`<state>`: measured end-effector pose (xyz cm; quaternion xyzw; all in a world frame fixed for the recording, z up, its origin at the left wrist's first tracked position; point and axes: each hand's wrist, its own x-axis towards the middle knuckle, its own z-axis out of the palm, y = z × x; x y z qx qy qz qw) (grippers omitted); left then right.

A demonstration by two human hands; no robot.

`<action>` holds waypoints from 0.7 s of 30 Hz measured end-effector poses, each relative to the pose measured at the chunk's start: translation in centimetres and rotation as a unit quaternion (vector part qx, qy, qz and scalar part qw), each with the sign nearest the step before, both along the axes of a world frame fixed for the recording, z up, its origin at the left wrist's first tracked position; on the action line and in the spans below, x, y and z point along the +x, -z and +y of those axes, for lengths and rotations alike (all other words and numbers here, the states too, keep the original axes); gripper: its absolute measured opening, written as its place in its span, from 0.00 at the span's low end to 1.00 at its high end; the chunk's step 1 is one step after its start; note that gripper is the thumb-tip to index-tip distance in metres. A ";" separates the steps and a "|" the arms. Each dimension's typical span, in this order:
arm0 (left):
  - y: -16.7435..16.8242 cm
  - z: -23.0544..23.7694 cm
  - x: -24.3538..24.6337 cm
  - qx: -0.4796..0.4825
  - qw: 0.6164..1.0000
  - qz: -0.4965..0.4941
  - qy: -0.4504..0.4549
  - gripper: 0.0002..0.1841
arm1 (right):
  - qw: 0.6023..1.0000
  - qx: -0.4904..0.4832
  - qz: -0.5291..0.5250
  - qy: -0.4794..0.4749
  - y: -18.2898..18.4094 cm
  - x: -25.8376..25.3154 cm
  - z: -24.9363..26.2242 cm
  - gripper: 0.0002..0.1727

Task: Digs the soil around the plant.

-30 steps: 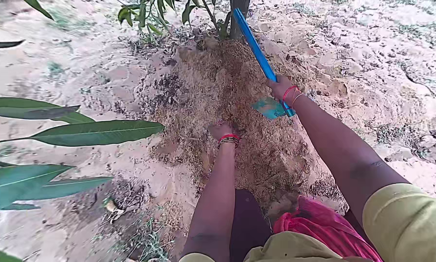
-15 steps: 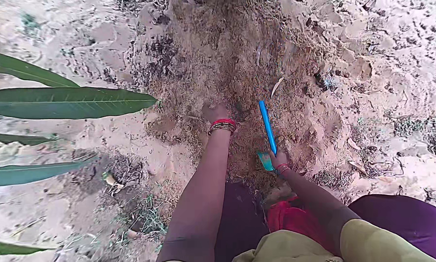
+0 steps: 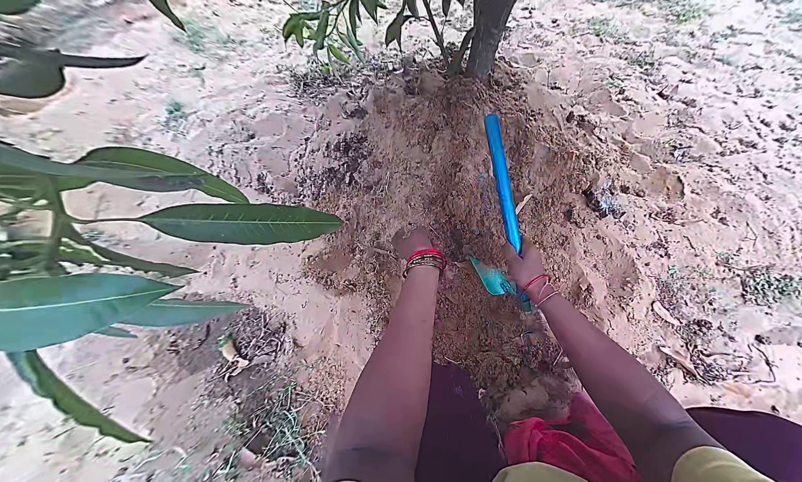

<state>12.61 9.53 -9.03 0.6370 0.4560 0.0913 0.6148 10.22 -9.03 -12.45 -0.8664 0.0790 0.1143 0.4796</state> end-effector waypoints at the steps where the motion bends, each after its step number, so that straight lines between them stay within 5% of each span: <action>1: -0.1 -0.1 0.1 -0.009 1.000 -0.007 -0.011 0.31 | 0.998 0.034 -0.047 -0.001 -2.5 2.0 0.3 0.22; 3: 0.0 -0.3 -0.3 -0.032 0.998 -0.026 -0.041 0.34 | 0.995 0.074 -0.070 -0.015 -6.7 6.2 1.0 0.21; 6: -0.2 -0.3 -0.4 -0.049 0.996 -0.050 -0.061 0.33 | 0.998 0.047 0.033 -0.027 -8.8 8.5 1.9 0.22; 13: -1.6 -0.2 -1.5 0.056 0.992 0.082 0.077 0.27 | 0.985 -0.075 0.148 -0.046 2.5 0.1 -4.4 0.23; 17: -0.5 -2.0 -0.4 0.018 0.996 0.020 0.088 0.23 | 0.971 -0.114 0.207 -0.045 2.9 0.3 -10.6 0.22; 21: 1.4 -4.0 0.8 0.019 0.991 0.027 0.129 0.25 | 0.955 -0.142 0.259 -0.022 4.5 -1.4 -11.2 0.24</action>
